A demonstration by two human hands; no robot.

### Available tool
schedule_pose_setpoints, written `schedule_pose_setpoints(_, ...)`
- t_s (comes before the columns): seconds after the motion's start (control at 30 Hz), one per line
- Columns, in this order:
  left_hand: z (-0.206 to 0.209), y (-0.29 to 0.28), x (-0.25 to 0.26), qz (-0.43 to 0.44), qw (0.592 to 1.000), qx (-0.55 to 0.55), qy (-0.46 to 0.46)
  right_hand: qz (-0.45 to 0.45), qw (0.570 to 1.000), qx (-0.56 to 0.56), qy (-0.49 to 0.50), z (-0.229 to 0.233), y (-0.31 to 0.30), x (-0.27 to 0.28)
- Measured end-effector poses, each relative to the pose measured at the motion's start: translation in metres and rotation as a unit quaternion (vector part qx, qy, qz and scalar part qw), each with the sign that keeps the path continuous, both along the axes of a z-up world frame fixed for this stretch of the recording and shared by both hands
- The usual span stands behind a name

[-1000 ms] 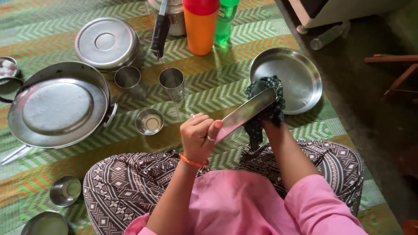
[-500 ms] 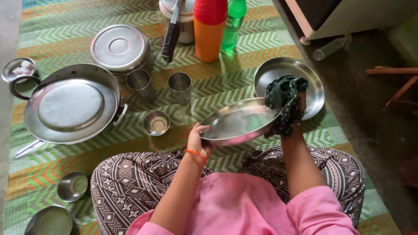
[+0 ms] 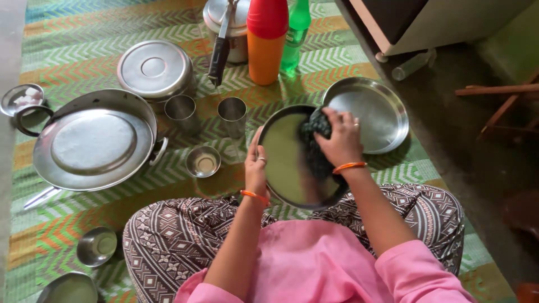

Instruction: Cleaning and organizing various kitchen items including plates, glasses, and a thermal bottle.

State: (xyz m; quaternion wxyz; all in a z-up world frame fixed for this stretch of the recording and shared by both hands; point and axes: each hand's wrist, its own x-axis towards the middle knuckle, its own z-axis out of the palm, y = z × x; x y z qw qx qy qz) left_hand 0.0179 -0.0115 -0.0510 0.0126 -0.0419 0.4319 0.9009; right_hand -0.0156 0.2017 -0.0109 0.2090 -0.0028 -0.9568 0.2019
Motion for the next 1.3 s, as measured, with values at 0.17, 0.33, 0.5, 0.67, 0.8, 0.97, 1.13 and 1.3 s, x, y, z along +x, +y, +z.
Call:
schedule_pose_setpoints(0.17,-0.009,0.0,-0.006,-0.005,0.999,0.025,0.042,0.037,0.999,0.003,0.019,-0.017,-0.041,-0.005)
schedule_pose_setpoints(0.33,-0.026,-0.011,-0.015,0.023,0.993,-0.013,0.113,0.183,0.982,-0.012,0.053,-0.011,-0.092,0.024)
schedule_pose_setpoints(0.5,-0.016,-0.041,-0.016,0.047,0.992,0.046,0.106,0.422,0.906,-0.012,-0.031,0.009,-0.095,0.071)
schedule_pose_setpoints(0.67,0.003,-0.043,-0.012,0.029,0.991,0.082,0.098,0.523,0.843,0.11,-0.06,0.025,-0.033,0.065)
schedule_pose_setpoints(0.8,0.006,-0.039,-0.018,0.019,0.992,0.054,0.113,0.511,0.82,0.251,-0.066,0.036,0.029,0.043)
schedule_pose_setpoints(0.97,0.001,-0.038,-0.022,0.02,0.993,0.055,0.104,0.442,0.877,0.191,0.0,0.044,0.03,0.033)
schedule_pose_setpoints(1.13,0.001,-0.041,-0.024,0.044,0.992,0.061,0.099,0.501,0.852,0.15,-0.032,0.012,-0.021,0.061)
schedule_pose_setpoints(1.3,-0.053,-0.026,-0.036,0.058,0.996,-0.048,0.043,0.506,0.857,0.096,0.034,0.017,-0.076,0.056)
